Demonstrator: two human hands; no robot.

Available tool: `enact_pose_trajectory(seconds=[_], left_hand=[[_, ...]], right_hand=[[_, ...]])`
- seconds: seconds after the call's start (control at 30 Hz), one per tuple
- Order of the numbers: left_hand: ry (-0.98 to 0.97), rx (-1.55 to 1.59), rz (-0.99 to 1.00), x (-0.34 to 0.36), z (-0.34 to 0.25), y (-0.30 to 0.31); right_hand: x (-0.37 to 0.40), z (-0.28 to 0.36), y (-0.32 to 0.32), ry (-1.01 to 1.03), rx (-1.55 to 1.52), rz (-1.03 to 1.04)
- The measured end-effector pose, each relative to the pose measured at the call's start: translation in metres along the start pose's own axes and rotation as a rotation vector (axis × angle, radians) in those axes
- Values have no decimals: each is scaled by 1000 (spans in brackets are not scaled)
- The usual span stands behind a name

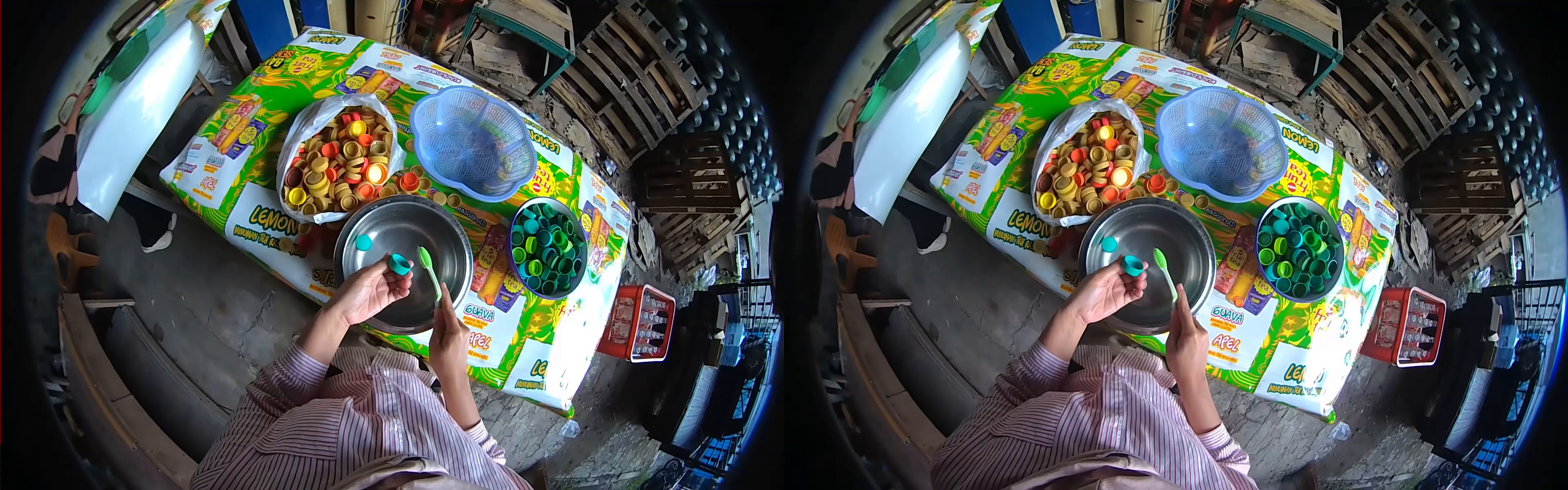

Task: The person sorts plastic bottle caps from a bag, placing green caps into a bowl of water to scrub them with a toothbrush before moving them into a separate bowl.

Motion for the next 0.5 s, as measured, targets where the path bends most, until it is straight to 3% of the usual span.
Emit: enact_pose_trajectory(seconds=[0.07, 0.17, 0.2, 0.27, 0.33, 0.4, 0.47, 0.5], left_hand=[[6, 12, 2, 1, -1, -1], [15, 27, 26, 1, -3, -4], [23, 25, 49, 1, -4, -6], [2, 22, 48, -2, -1, 0], [-17, -237, -62, -2, -5, 4], [-281, -1189, -236, 2, -26, -6], [-356, -1242, -172, 2, -20, -12], [-298, -1247, -131, 1, -16, -16]], right_hand=[[2, 15, 3, 205, -68, -97], [14, 29, -6, 359, 11, -41], [13, 31, -6, 358, 15, -45], [4, 17, 0, 167, 9, -102], [-3, 9, 7, 74, -170, -149], [-7, 2, 6, 75, -383, -127], [-14, 30, 7, 21, -294, -73], [-15, 36, 3, -38, -207, -14]])
Point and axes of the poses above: each hand's wrist, its own x-axis away from the middle knuckle, its own y-axis out of the back of the hand, z = x × y, the point moved 9 cm from there along -x, towards the middle knuckle, and after that the axes turned 10 degrees about -x, right-handed, at the moved point
